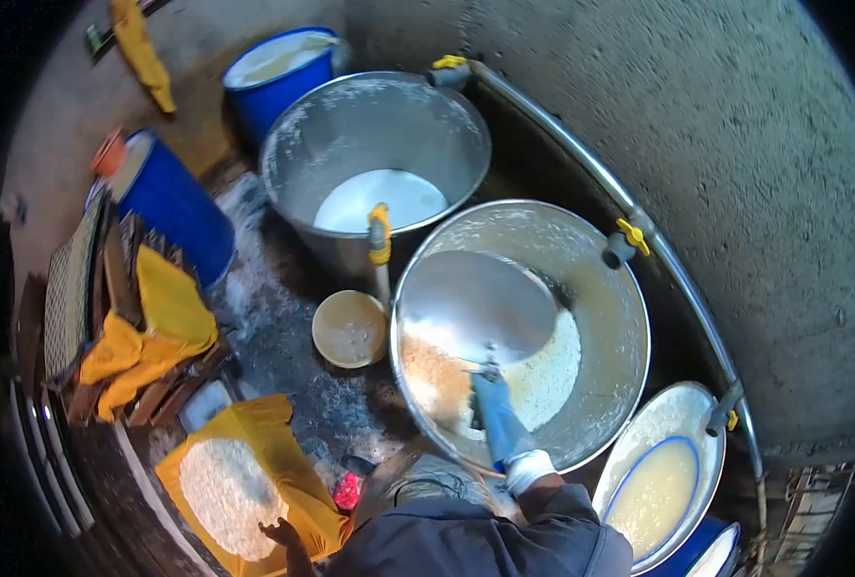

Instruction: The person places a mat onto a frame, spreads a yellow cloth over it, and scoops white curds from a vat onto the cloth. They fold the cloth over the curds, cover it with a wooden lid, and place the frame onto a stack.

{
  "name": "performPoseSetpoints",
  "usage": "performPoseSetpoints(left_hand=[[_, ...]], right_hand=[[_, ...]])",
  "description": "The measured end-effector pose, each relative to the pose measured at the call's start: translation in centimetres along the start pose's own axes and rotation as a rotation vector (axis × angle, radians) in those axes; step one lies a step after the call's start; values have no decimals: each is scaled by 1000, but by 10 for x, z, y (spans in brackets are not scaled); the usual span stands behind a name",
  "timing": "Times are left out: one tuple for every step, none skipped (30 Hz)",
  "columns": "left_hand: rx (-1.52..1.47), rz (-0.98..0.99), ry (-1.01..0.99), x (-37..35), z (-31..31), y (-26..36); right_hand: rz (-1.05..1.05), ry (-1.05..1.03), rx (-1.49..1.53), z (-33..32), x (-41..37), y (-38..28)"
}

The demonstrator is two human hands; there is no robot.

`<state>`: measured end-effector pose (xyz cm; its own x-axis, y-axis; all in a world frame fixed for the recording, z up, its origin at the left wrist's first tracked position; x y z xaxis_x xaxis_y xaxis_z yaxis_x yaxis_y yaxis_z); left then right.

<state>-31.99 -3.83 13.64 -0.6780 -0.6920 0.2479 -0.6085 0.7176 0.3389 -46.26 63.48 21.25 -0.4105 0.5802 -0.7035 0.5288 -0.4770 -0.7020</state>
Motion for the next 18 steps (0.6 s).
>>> performPoseSetpoints(left_hand=[[-157,-316,-299,4,16,18],[-491,-74,-607,12,46,48],[-543,-318,-765,3,57,65],[-558,-574,-896,-2,47,110],[-534,-555,-891,-2,50,143],[-541,-437,-1037,-4,54,174],[-541,-319,-1182,-10,53,201],[-514,-302,-1175,-14,49,222],[-460,-281,-1197,-18,48,241],[-412,-257,-1220,-23,51,263],[-389,-258,-1236,-28,50,282],[-373,-264,-1251,-36,46,298],[-324,-235,-1292,-42,45,309],[-288,-221,-1302,-49,44,318],[-287,-223,-1333,-55,43,326],[-285,-228,-1363,-60,43,330],[-264,-223,-1349,-64,44,334],[-199,-290,-1368,-69,45,333]], right_hand=[[41,29,103,-34,24,7],[80,52,140,-59,36,-1],[143,165,196,-86,68,12],[270,202,209,-111,100,24],[197,237,258,-125,116,24],[125,273,305,-137,132,25],[152,274,321,-143,152,27],[159,414,396,-150,178,33],[165,559,471,-156,206,45],[-7,517,42,-159,251,67],[-149,584,-574,-160,293,87],[-283,746,-1024,-160,331,109],[-31,465,-1257,-140,318,61],[-135,562,-1048,-126,368,113],[-264,640,-828,-115,423,172],[-404,697,-627,-105,473,224],[-91,341,-932,-88,440,154],[31,306,-545,-76,431,136]])
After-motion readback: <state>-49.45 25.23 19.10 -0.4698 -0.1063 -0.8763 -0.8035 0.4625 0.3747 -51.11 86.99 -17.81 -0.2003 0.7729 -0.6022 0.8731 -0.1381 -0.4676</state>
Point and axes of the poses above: each hand's wrist, its own x-axis towards the middle knuckle, its own z-axis out of the palm, y = z × x, the point moved 4 cm from there along x, towards the middle knuckle, and after that the axes turned 1 degree about -y, right-handed, at the moved point
